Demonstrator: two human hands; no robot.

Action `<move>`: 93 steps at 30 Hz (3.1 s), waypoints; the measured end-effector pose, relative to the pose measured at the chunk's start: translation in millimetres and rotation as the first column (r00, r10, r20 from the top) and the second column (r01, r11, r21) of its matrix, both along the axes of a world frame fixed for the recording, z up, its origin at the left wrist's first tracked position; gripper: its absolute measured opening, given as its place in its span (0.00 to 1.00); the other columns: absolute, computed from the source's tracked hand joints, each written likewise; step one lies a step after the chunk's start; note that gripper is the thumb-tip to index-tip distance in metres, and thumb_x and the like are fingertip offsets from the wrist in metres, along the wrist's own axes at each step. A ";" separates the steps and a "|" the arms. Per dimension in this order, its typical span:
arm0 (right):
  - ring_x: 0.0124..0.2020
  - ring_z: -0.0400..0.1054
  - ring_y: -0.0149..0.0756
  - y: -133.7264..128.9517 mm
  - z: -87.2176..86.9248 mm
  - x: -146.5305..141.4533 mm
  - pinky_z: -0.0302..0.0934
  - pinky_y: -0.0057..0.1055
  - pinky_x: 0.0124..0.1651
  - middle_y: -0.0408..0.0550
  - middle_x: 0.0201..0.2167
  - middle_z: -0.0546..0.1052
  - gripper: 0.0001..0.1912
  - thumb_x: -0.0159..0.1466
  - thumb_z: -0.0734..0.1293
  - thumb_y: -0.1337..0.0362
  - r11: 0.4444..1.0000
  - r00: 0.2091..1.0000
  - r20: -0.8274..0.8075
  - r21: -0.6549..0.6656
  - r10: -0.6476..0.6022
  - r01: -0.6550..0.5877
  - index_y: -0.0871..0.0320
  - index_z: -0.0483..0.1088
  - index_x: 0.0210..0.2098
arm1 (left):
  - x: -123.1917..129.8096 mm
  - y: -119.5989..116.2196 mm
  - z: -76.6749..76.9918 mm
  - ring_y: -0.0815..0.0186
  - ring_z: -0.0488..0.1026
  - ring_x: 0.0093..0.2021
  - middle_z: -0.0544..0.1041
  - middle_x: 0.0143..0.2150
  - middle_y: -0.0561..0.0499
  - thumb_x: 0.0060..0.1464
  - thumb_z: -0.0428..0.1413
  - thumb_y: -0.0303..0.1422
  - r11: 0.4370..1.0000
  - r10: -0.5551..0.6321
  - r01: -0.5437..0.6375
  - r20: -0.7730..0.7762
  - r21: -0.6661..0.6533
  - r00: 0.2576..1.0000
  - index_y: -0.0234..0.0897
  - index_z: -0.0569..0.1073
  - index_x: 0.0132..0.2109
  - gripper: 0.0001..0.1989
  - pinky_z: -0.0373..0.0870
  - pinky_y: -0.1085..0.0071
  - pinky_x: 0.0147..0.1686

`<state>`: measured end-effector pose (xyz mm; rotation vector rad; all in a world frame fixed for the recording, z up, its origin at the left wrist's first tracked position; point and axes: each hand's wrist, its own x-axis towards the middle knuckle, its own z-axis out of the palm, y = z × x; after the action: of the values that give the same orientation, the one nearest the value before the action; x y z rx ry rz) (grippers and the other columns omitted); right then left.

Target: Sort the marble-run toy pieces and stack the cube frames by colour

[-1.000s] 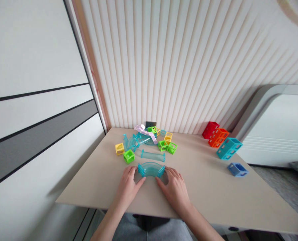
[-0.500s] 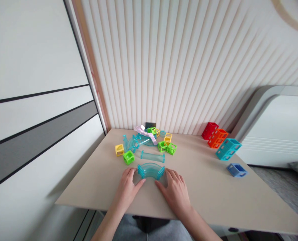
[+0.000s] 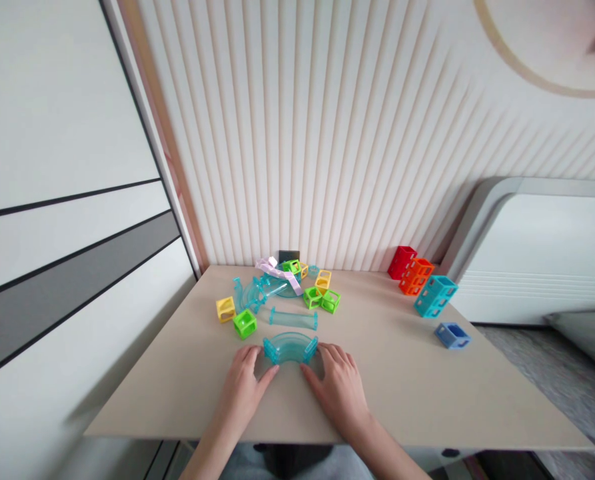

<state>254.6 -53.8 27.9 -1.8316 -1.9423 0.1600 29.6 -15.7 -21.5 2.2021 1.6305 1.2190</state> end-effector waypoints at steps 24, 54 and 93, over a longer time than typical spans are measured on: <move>0.57 0.70 0.49 2.7 3.3 117.6 0.61 0.41 0.60 0.59 0.54 0.77 0.20 0.68 0.64 0.55 0.980 0.981 0.038 -0.048 -0.189 0.191 0.62 0.73 0.53 | 141.4 30.5 34.7 0.54 0.78 0.43 0.78 0.39 0.43 0.57 0.60 0.36 0.989 -0.134 0.097 -0.419 -0.108 0.898 0.36 0.75 0.40 0.08 0.75 0.62 0.44; 0.63 0.64 0.50 5.0 4.6 114.5 0.58 0.44 0.62 0.58 0.63 0.70 0.22 0.71 0.60 0.62 0.975 0.965 0.189 -0.093 -0.184 0.204 0.57 0.68 0.62 | 221.2 56.7 39.8 0.52 0.80 0.44 0.79 0.47 0.35 0.65 0.51 0.41 0.967 -0.224 0.154 -0.398 -0.201 0.890 0.30 0.74 0.49 0.17 0.75 0.63 0.40; 0.74 0.39 0.58 41.2 -9.3 98.1 0.35 0.52 0.69 0.59 0.75 0.47 0.36 0.72 0.51 0.41 0.854 0.893 0.310 -0.309 -0.326 0.419 0.46 0.42 0.74 | 132.2 41.8 43.6 0.59 0.76 0.40 0.80 0.35 0.48 0.66 0.49 0.31 0.823 -0.567 0.549 -0.166 -0.145 0.807 0.40 0.74 0.36 0.11 0.70 0.64 0.43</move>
<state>352.8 -12.6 18.7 -2.5577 -1.7454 0.1866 161.8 26.1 22.1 2.5436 0.9269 0.7563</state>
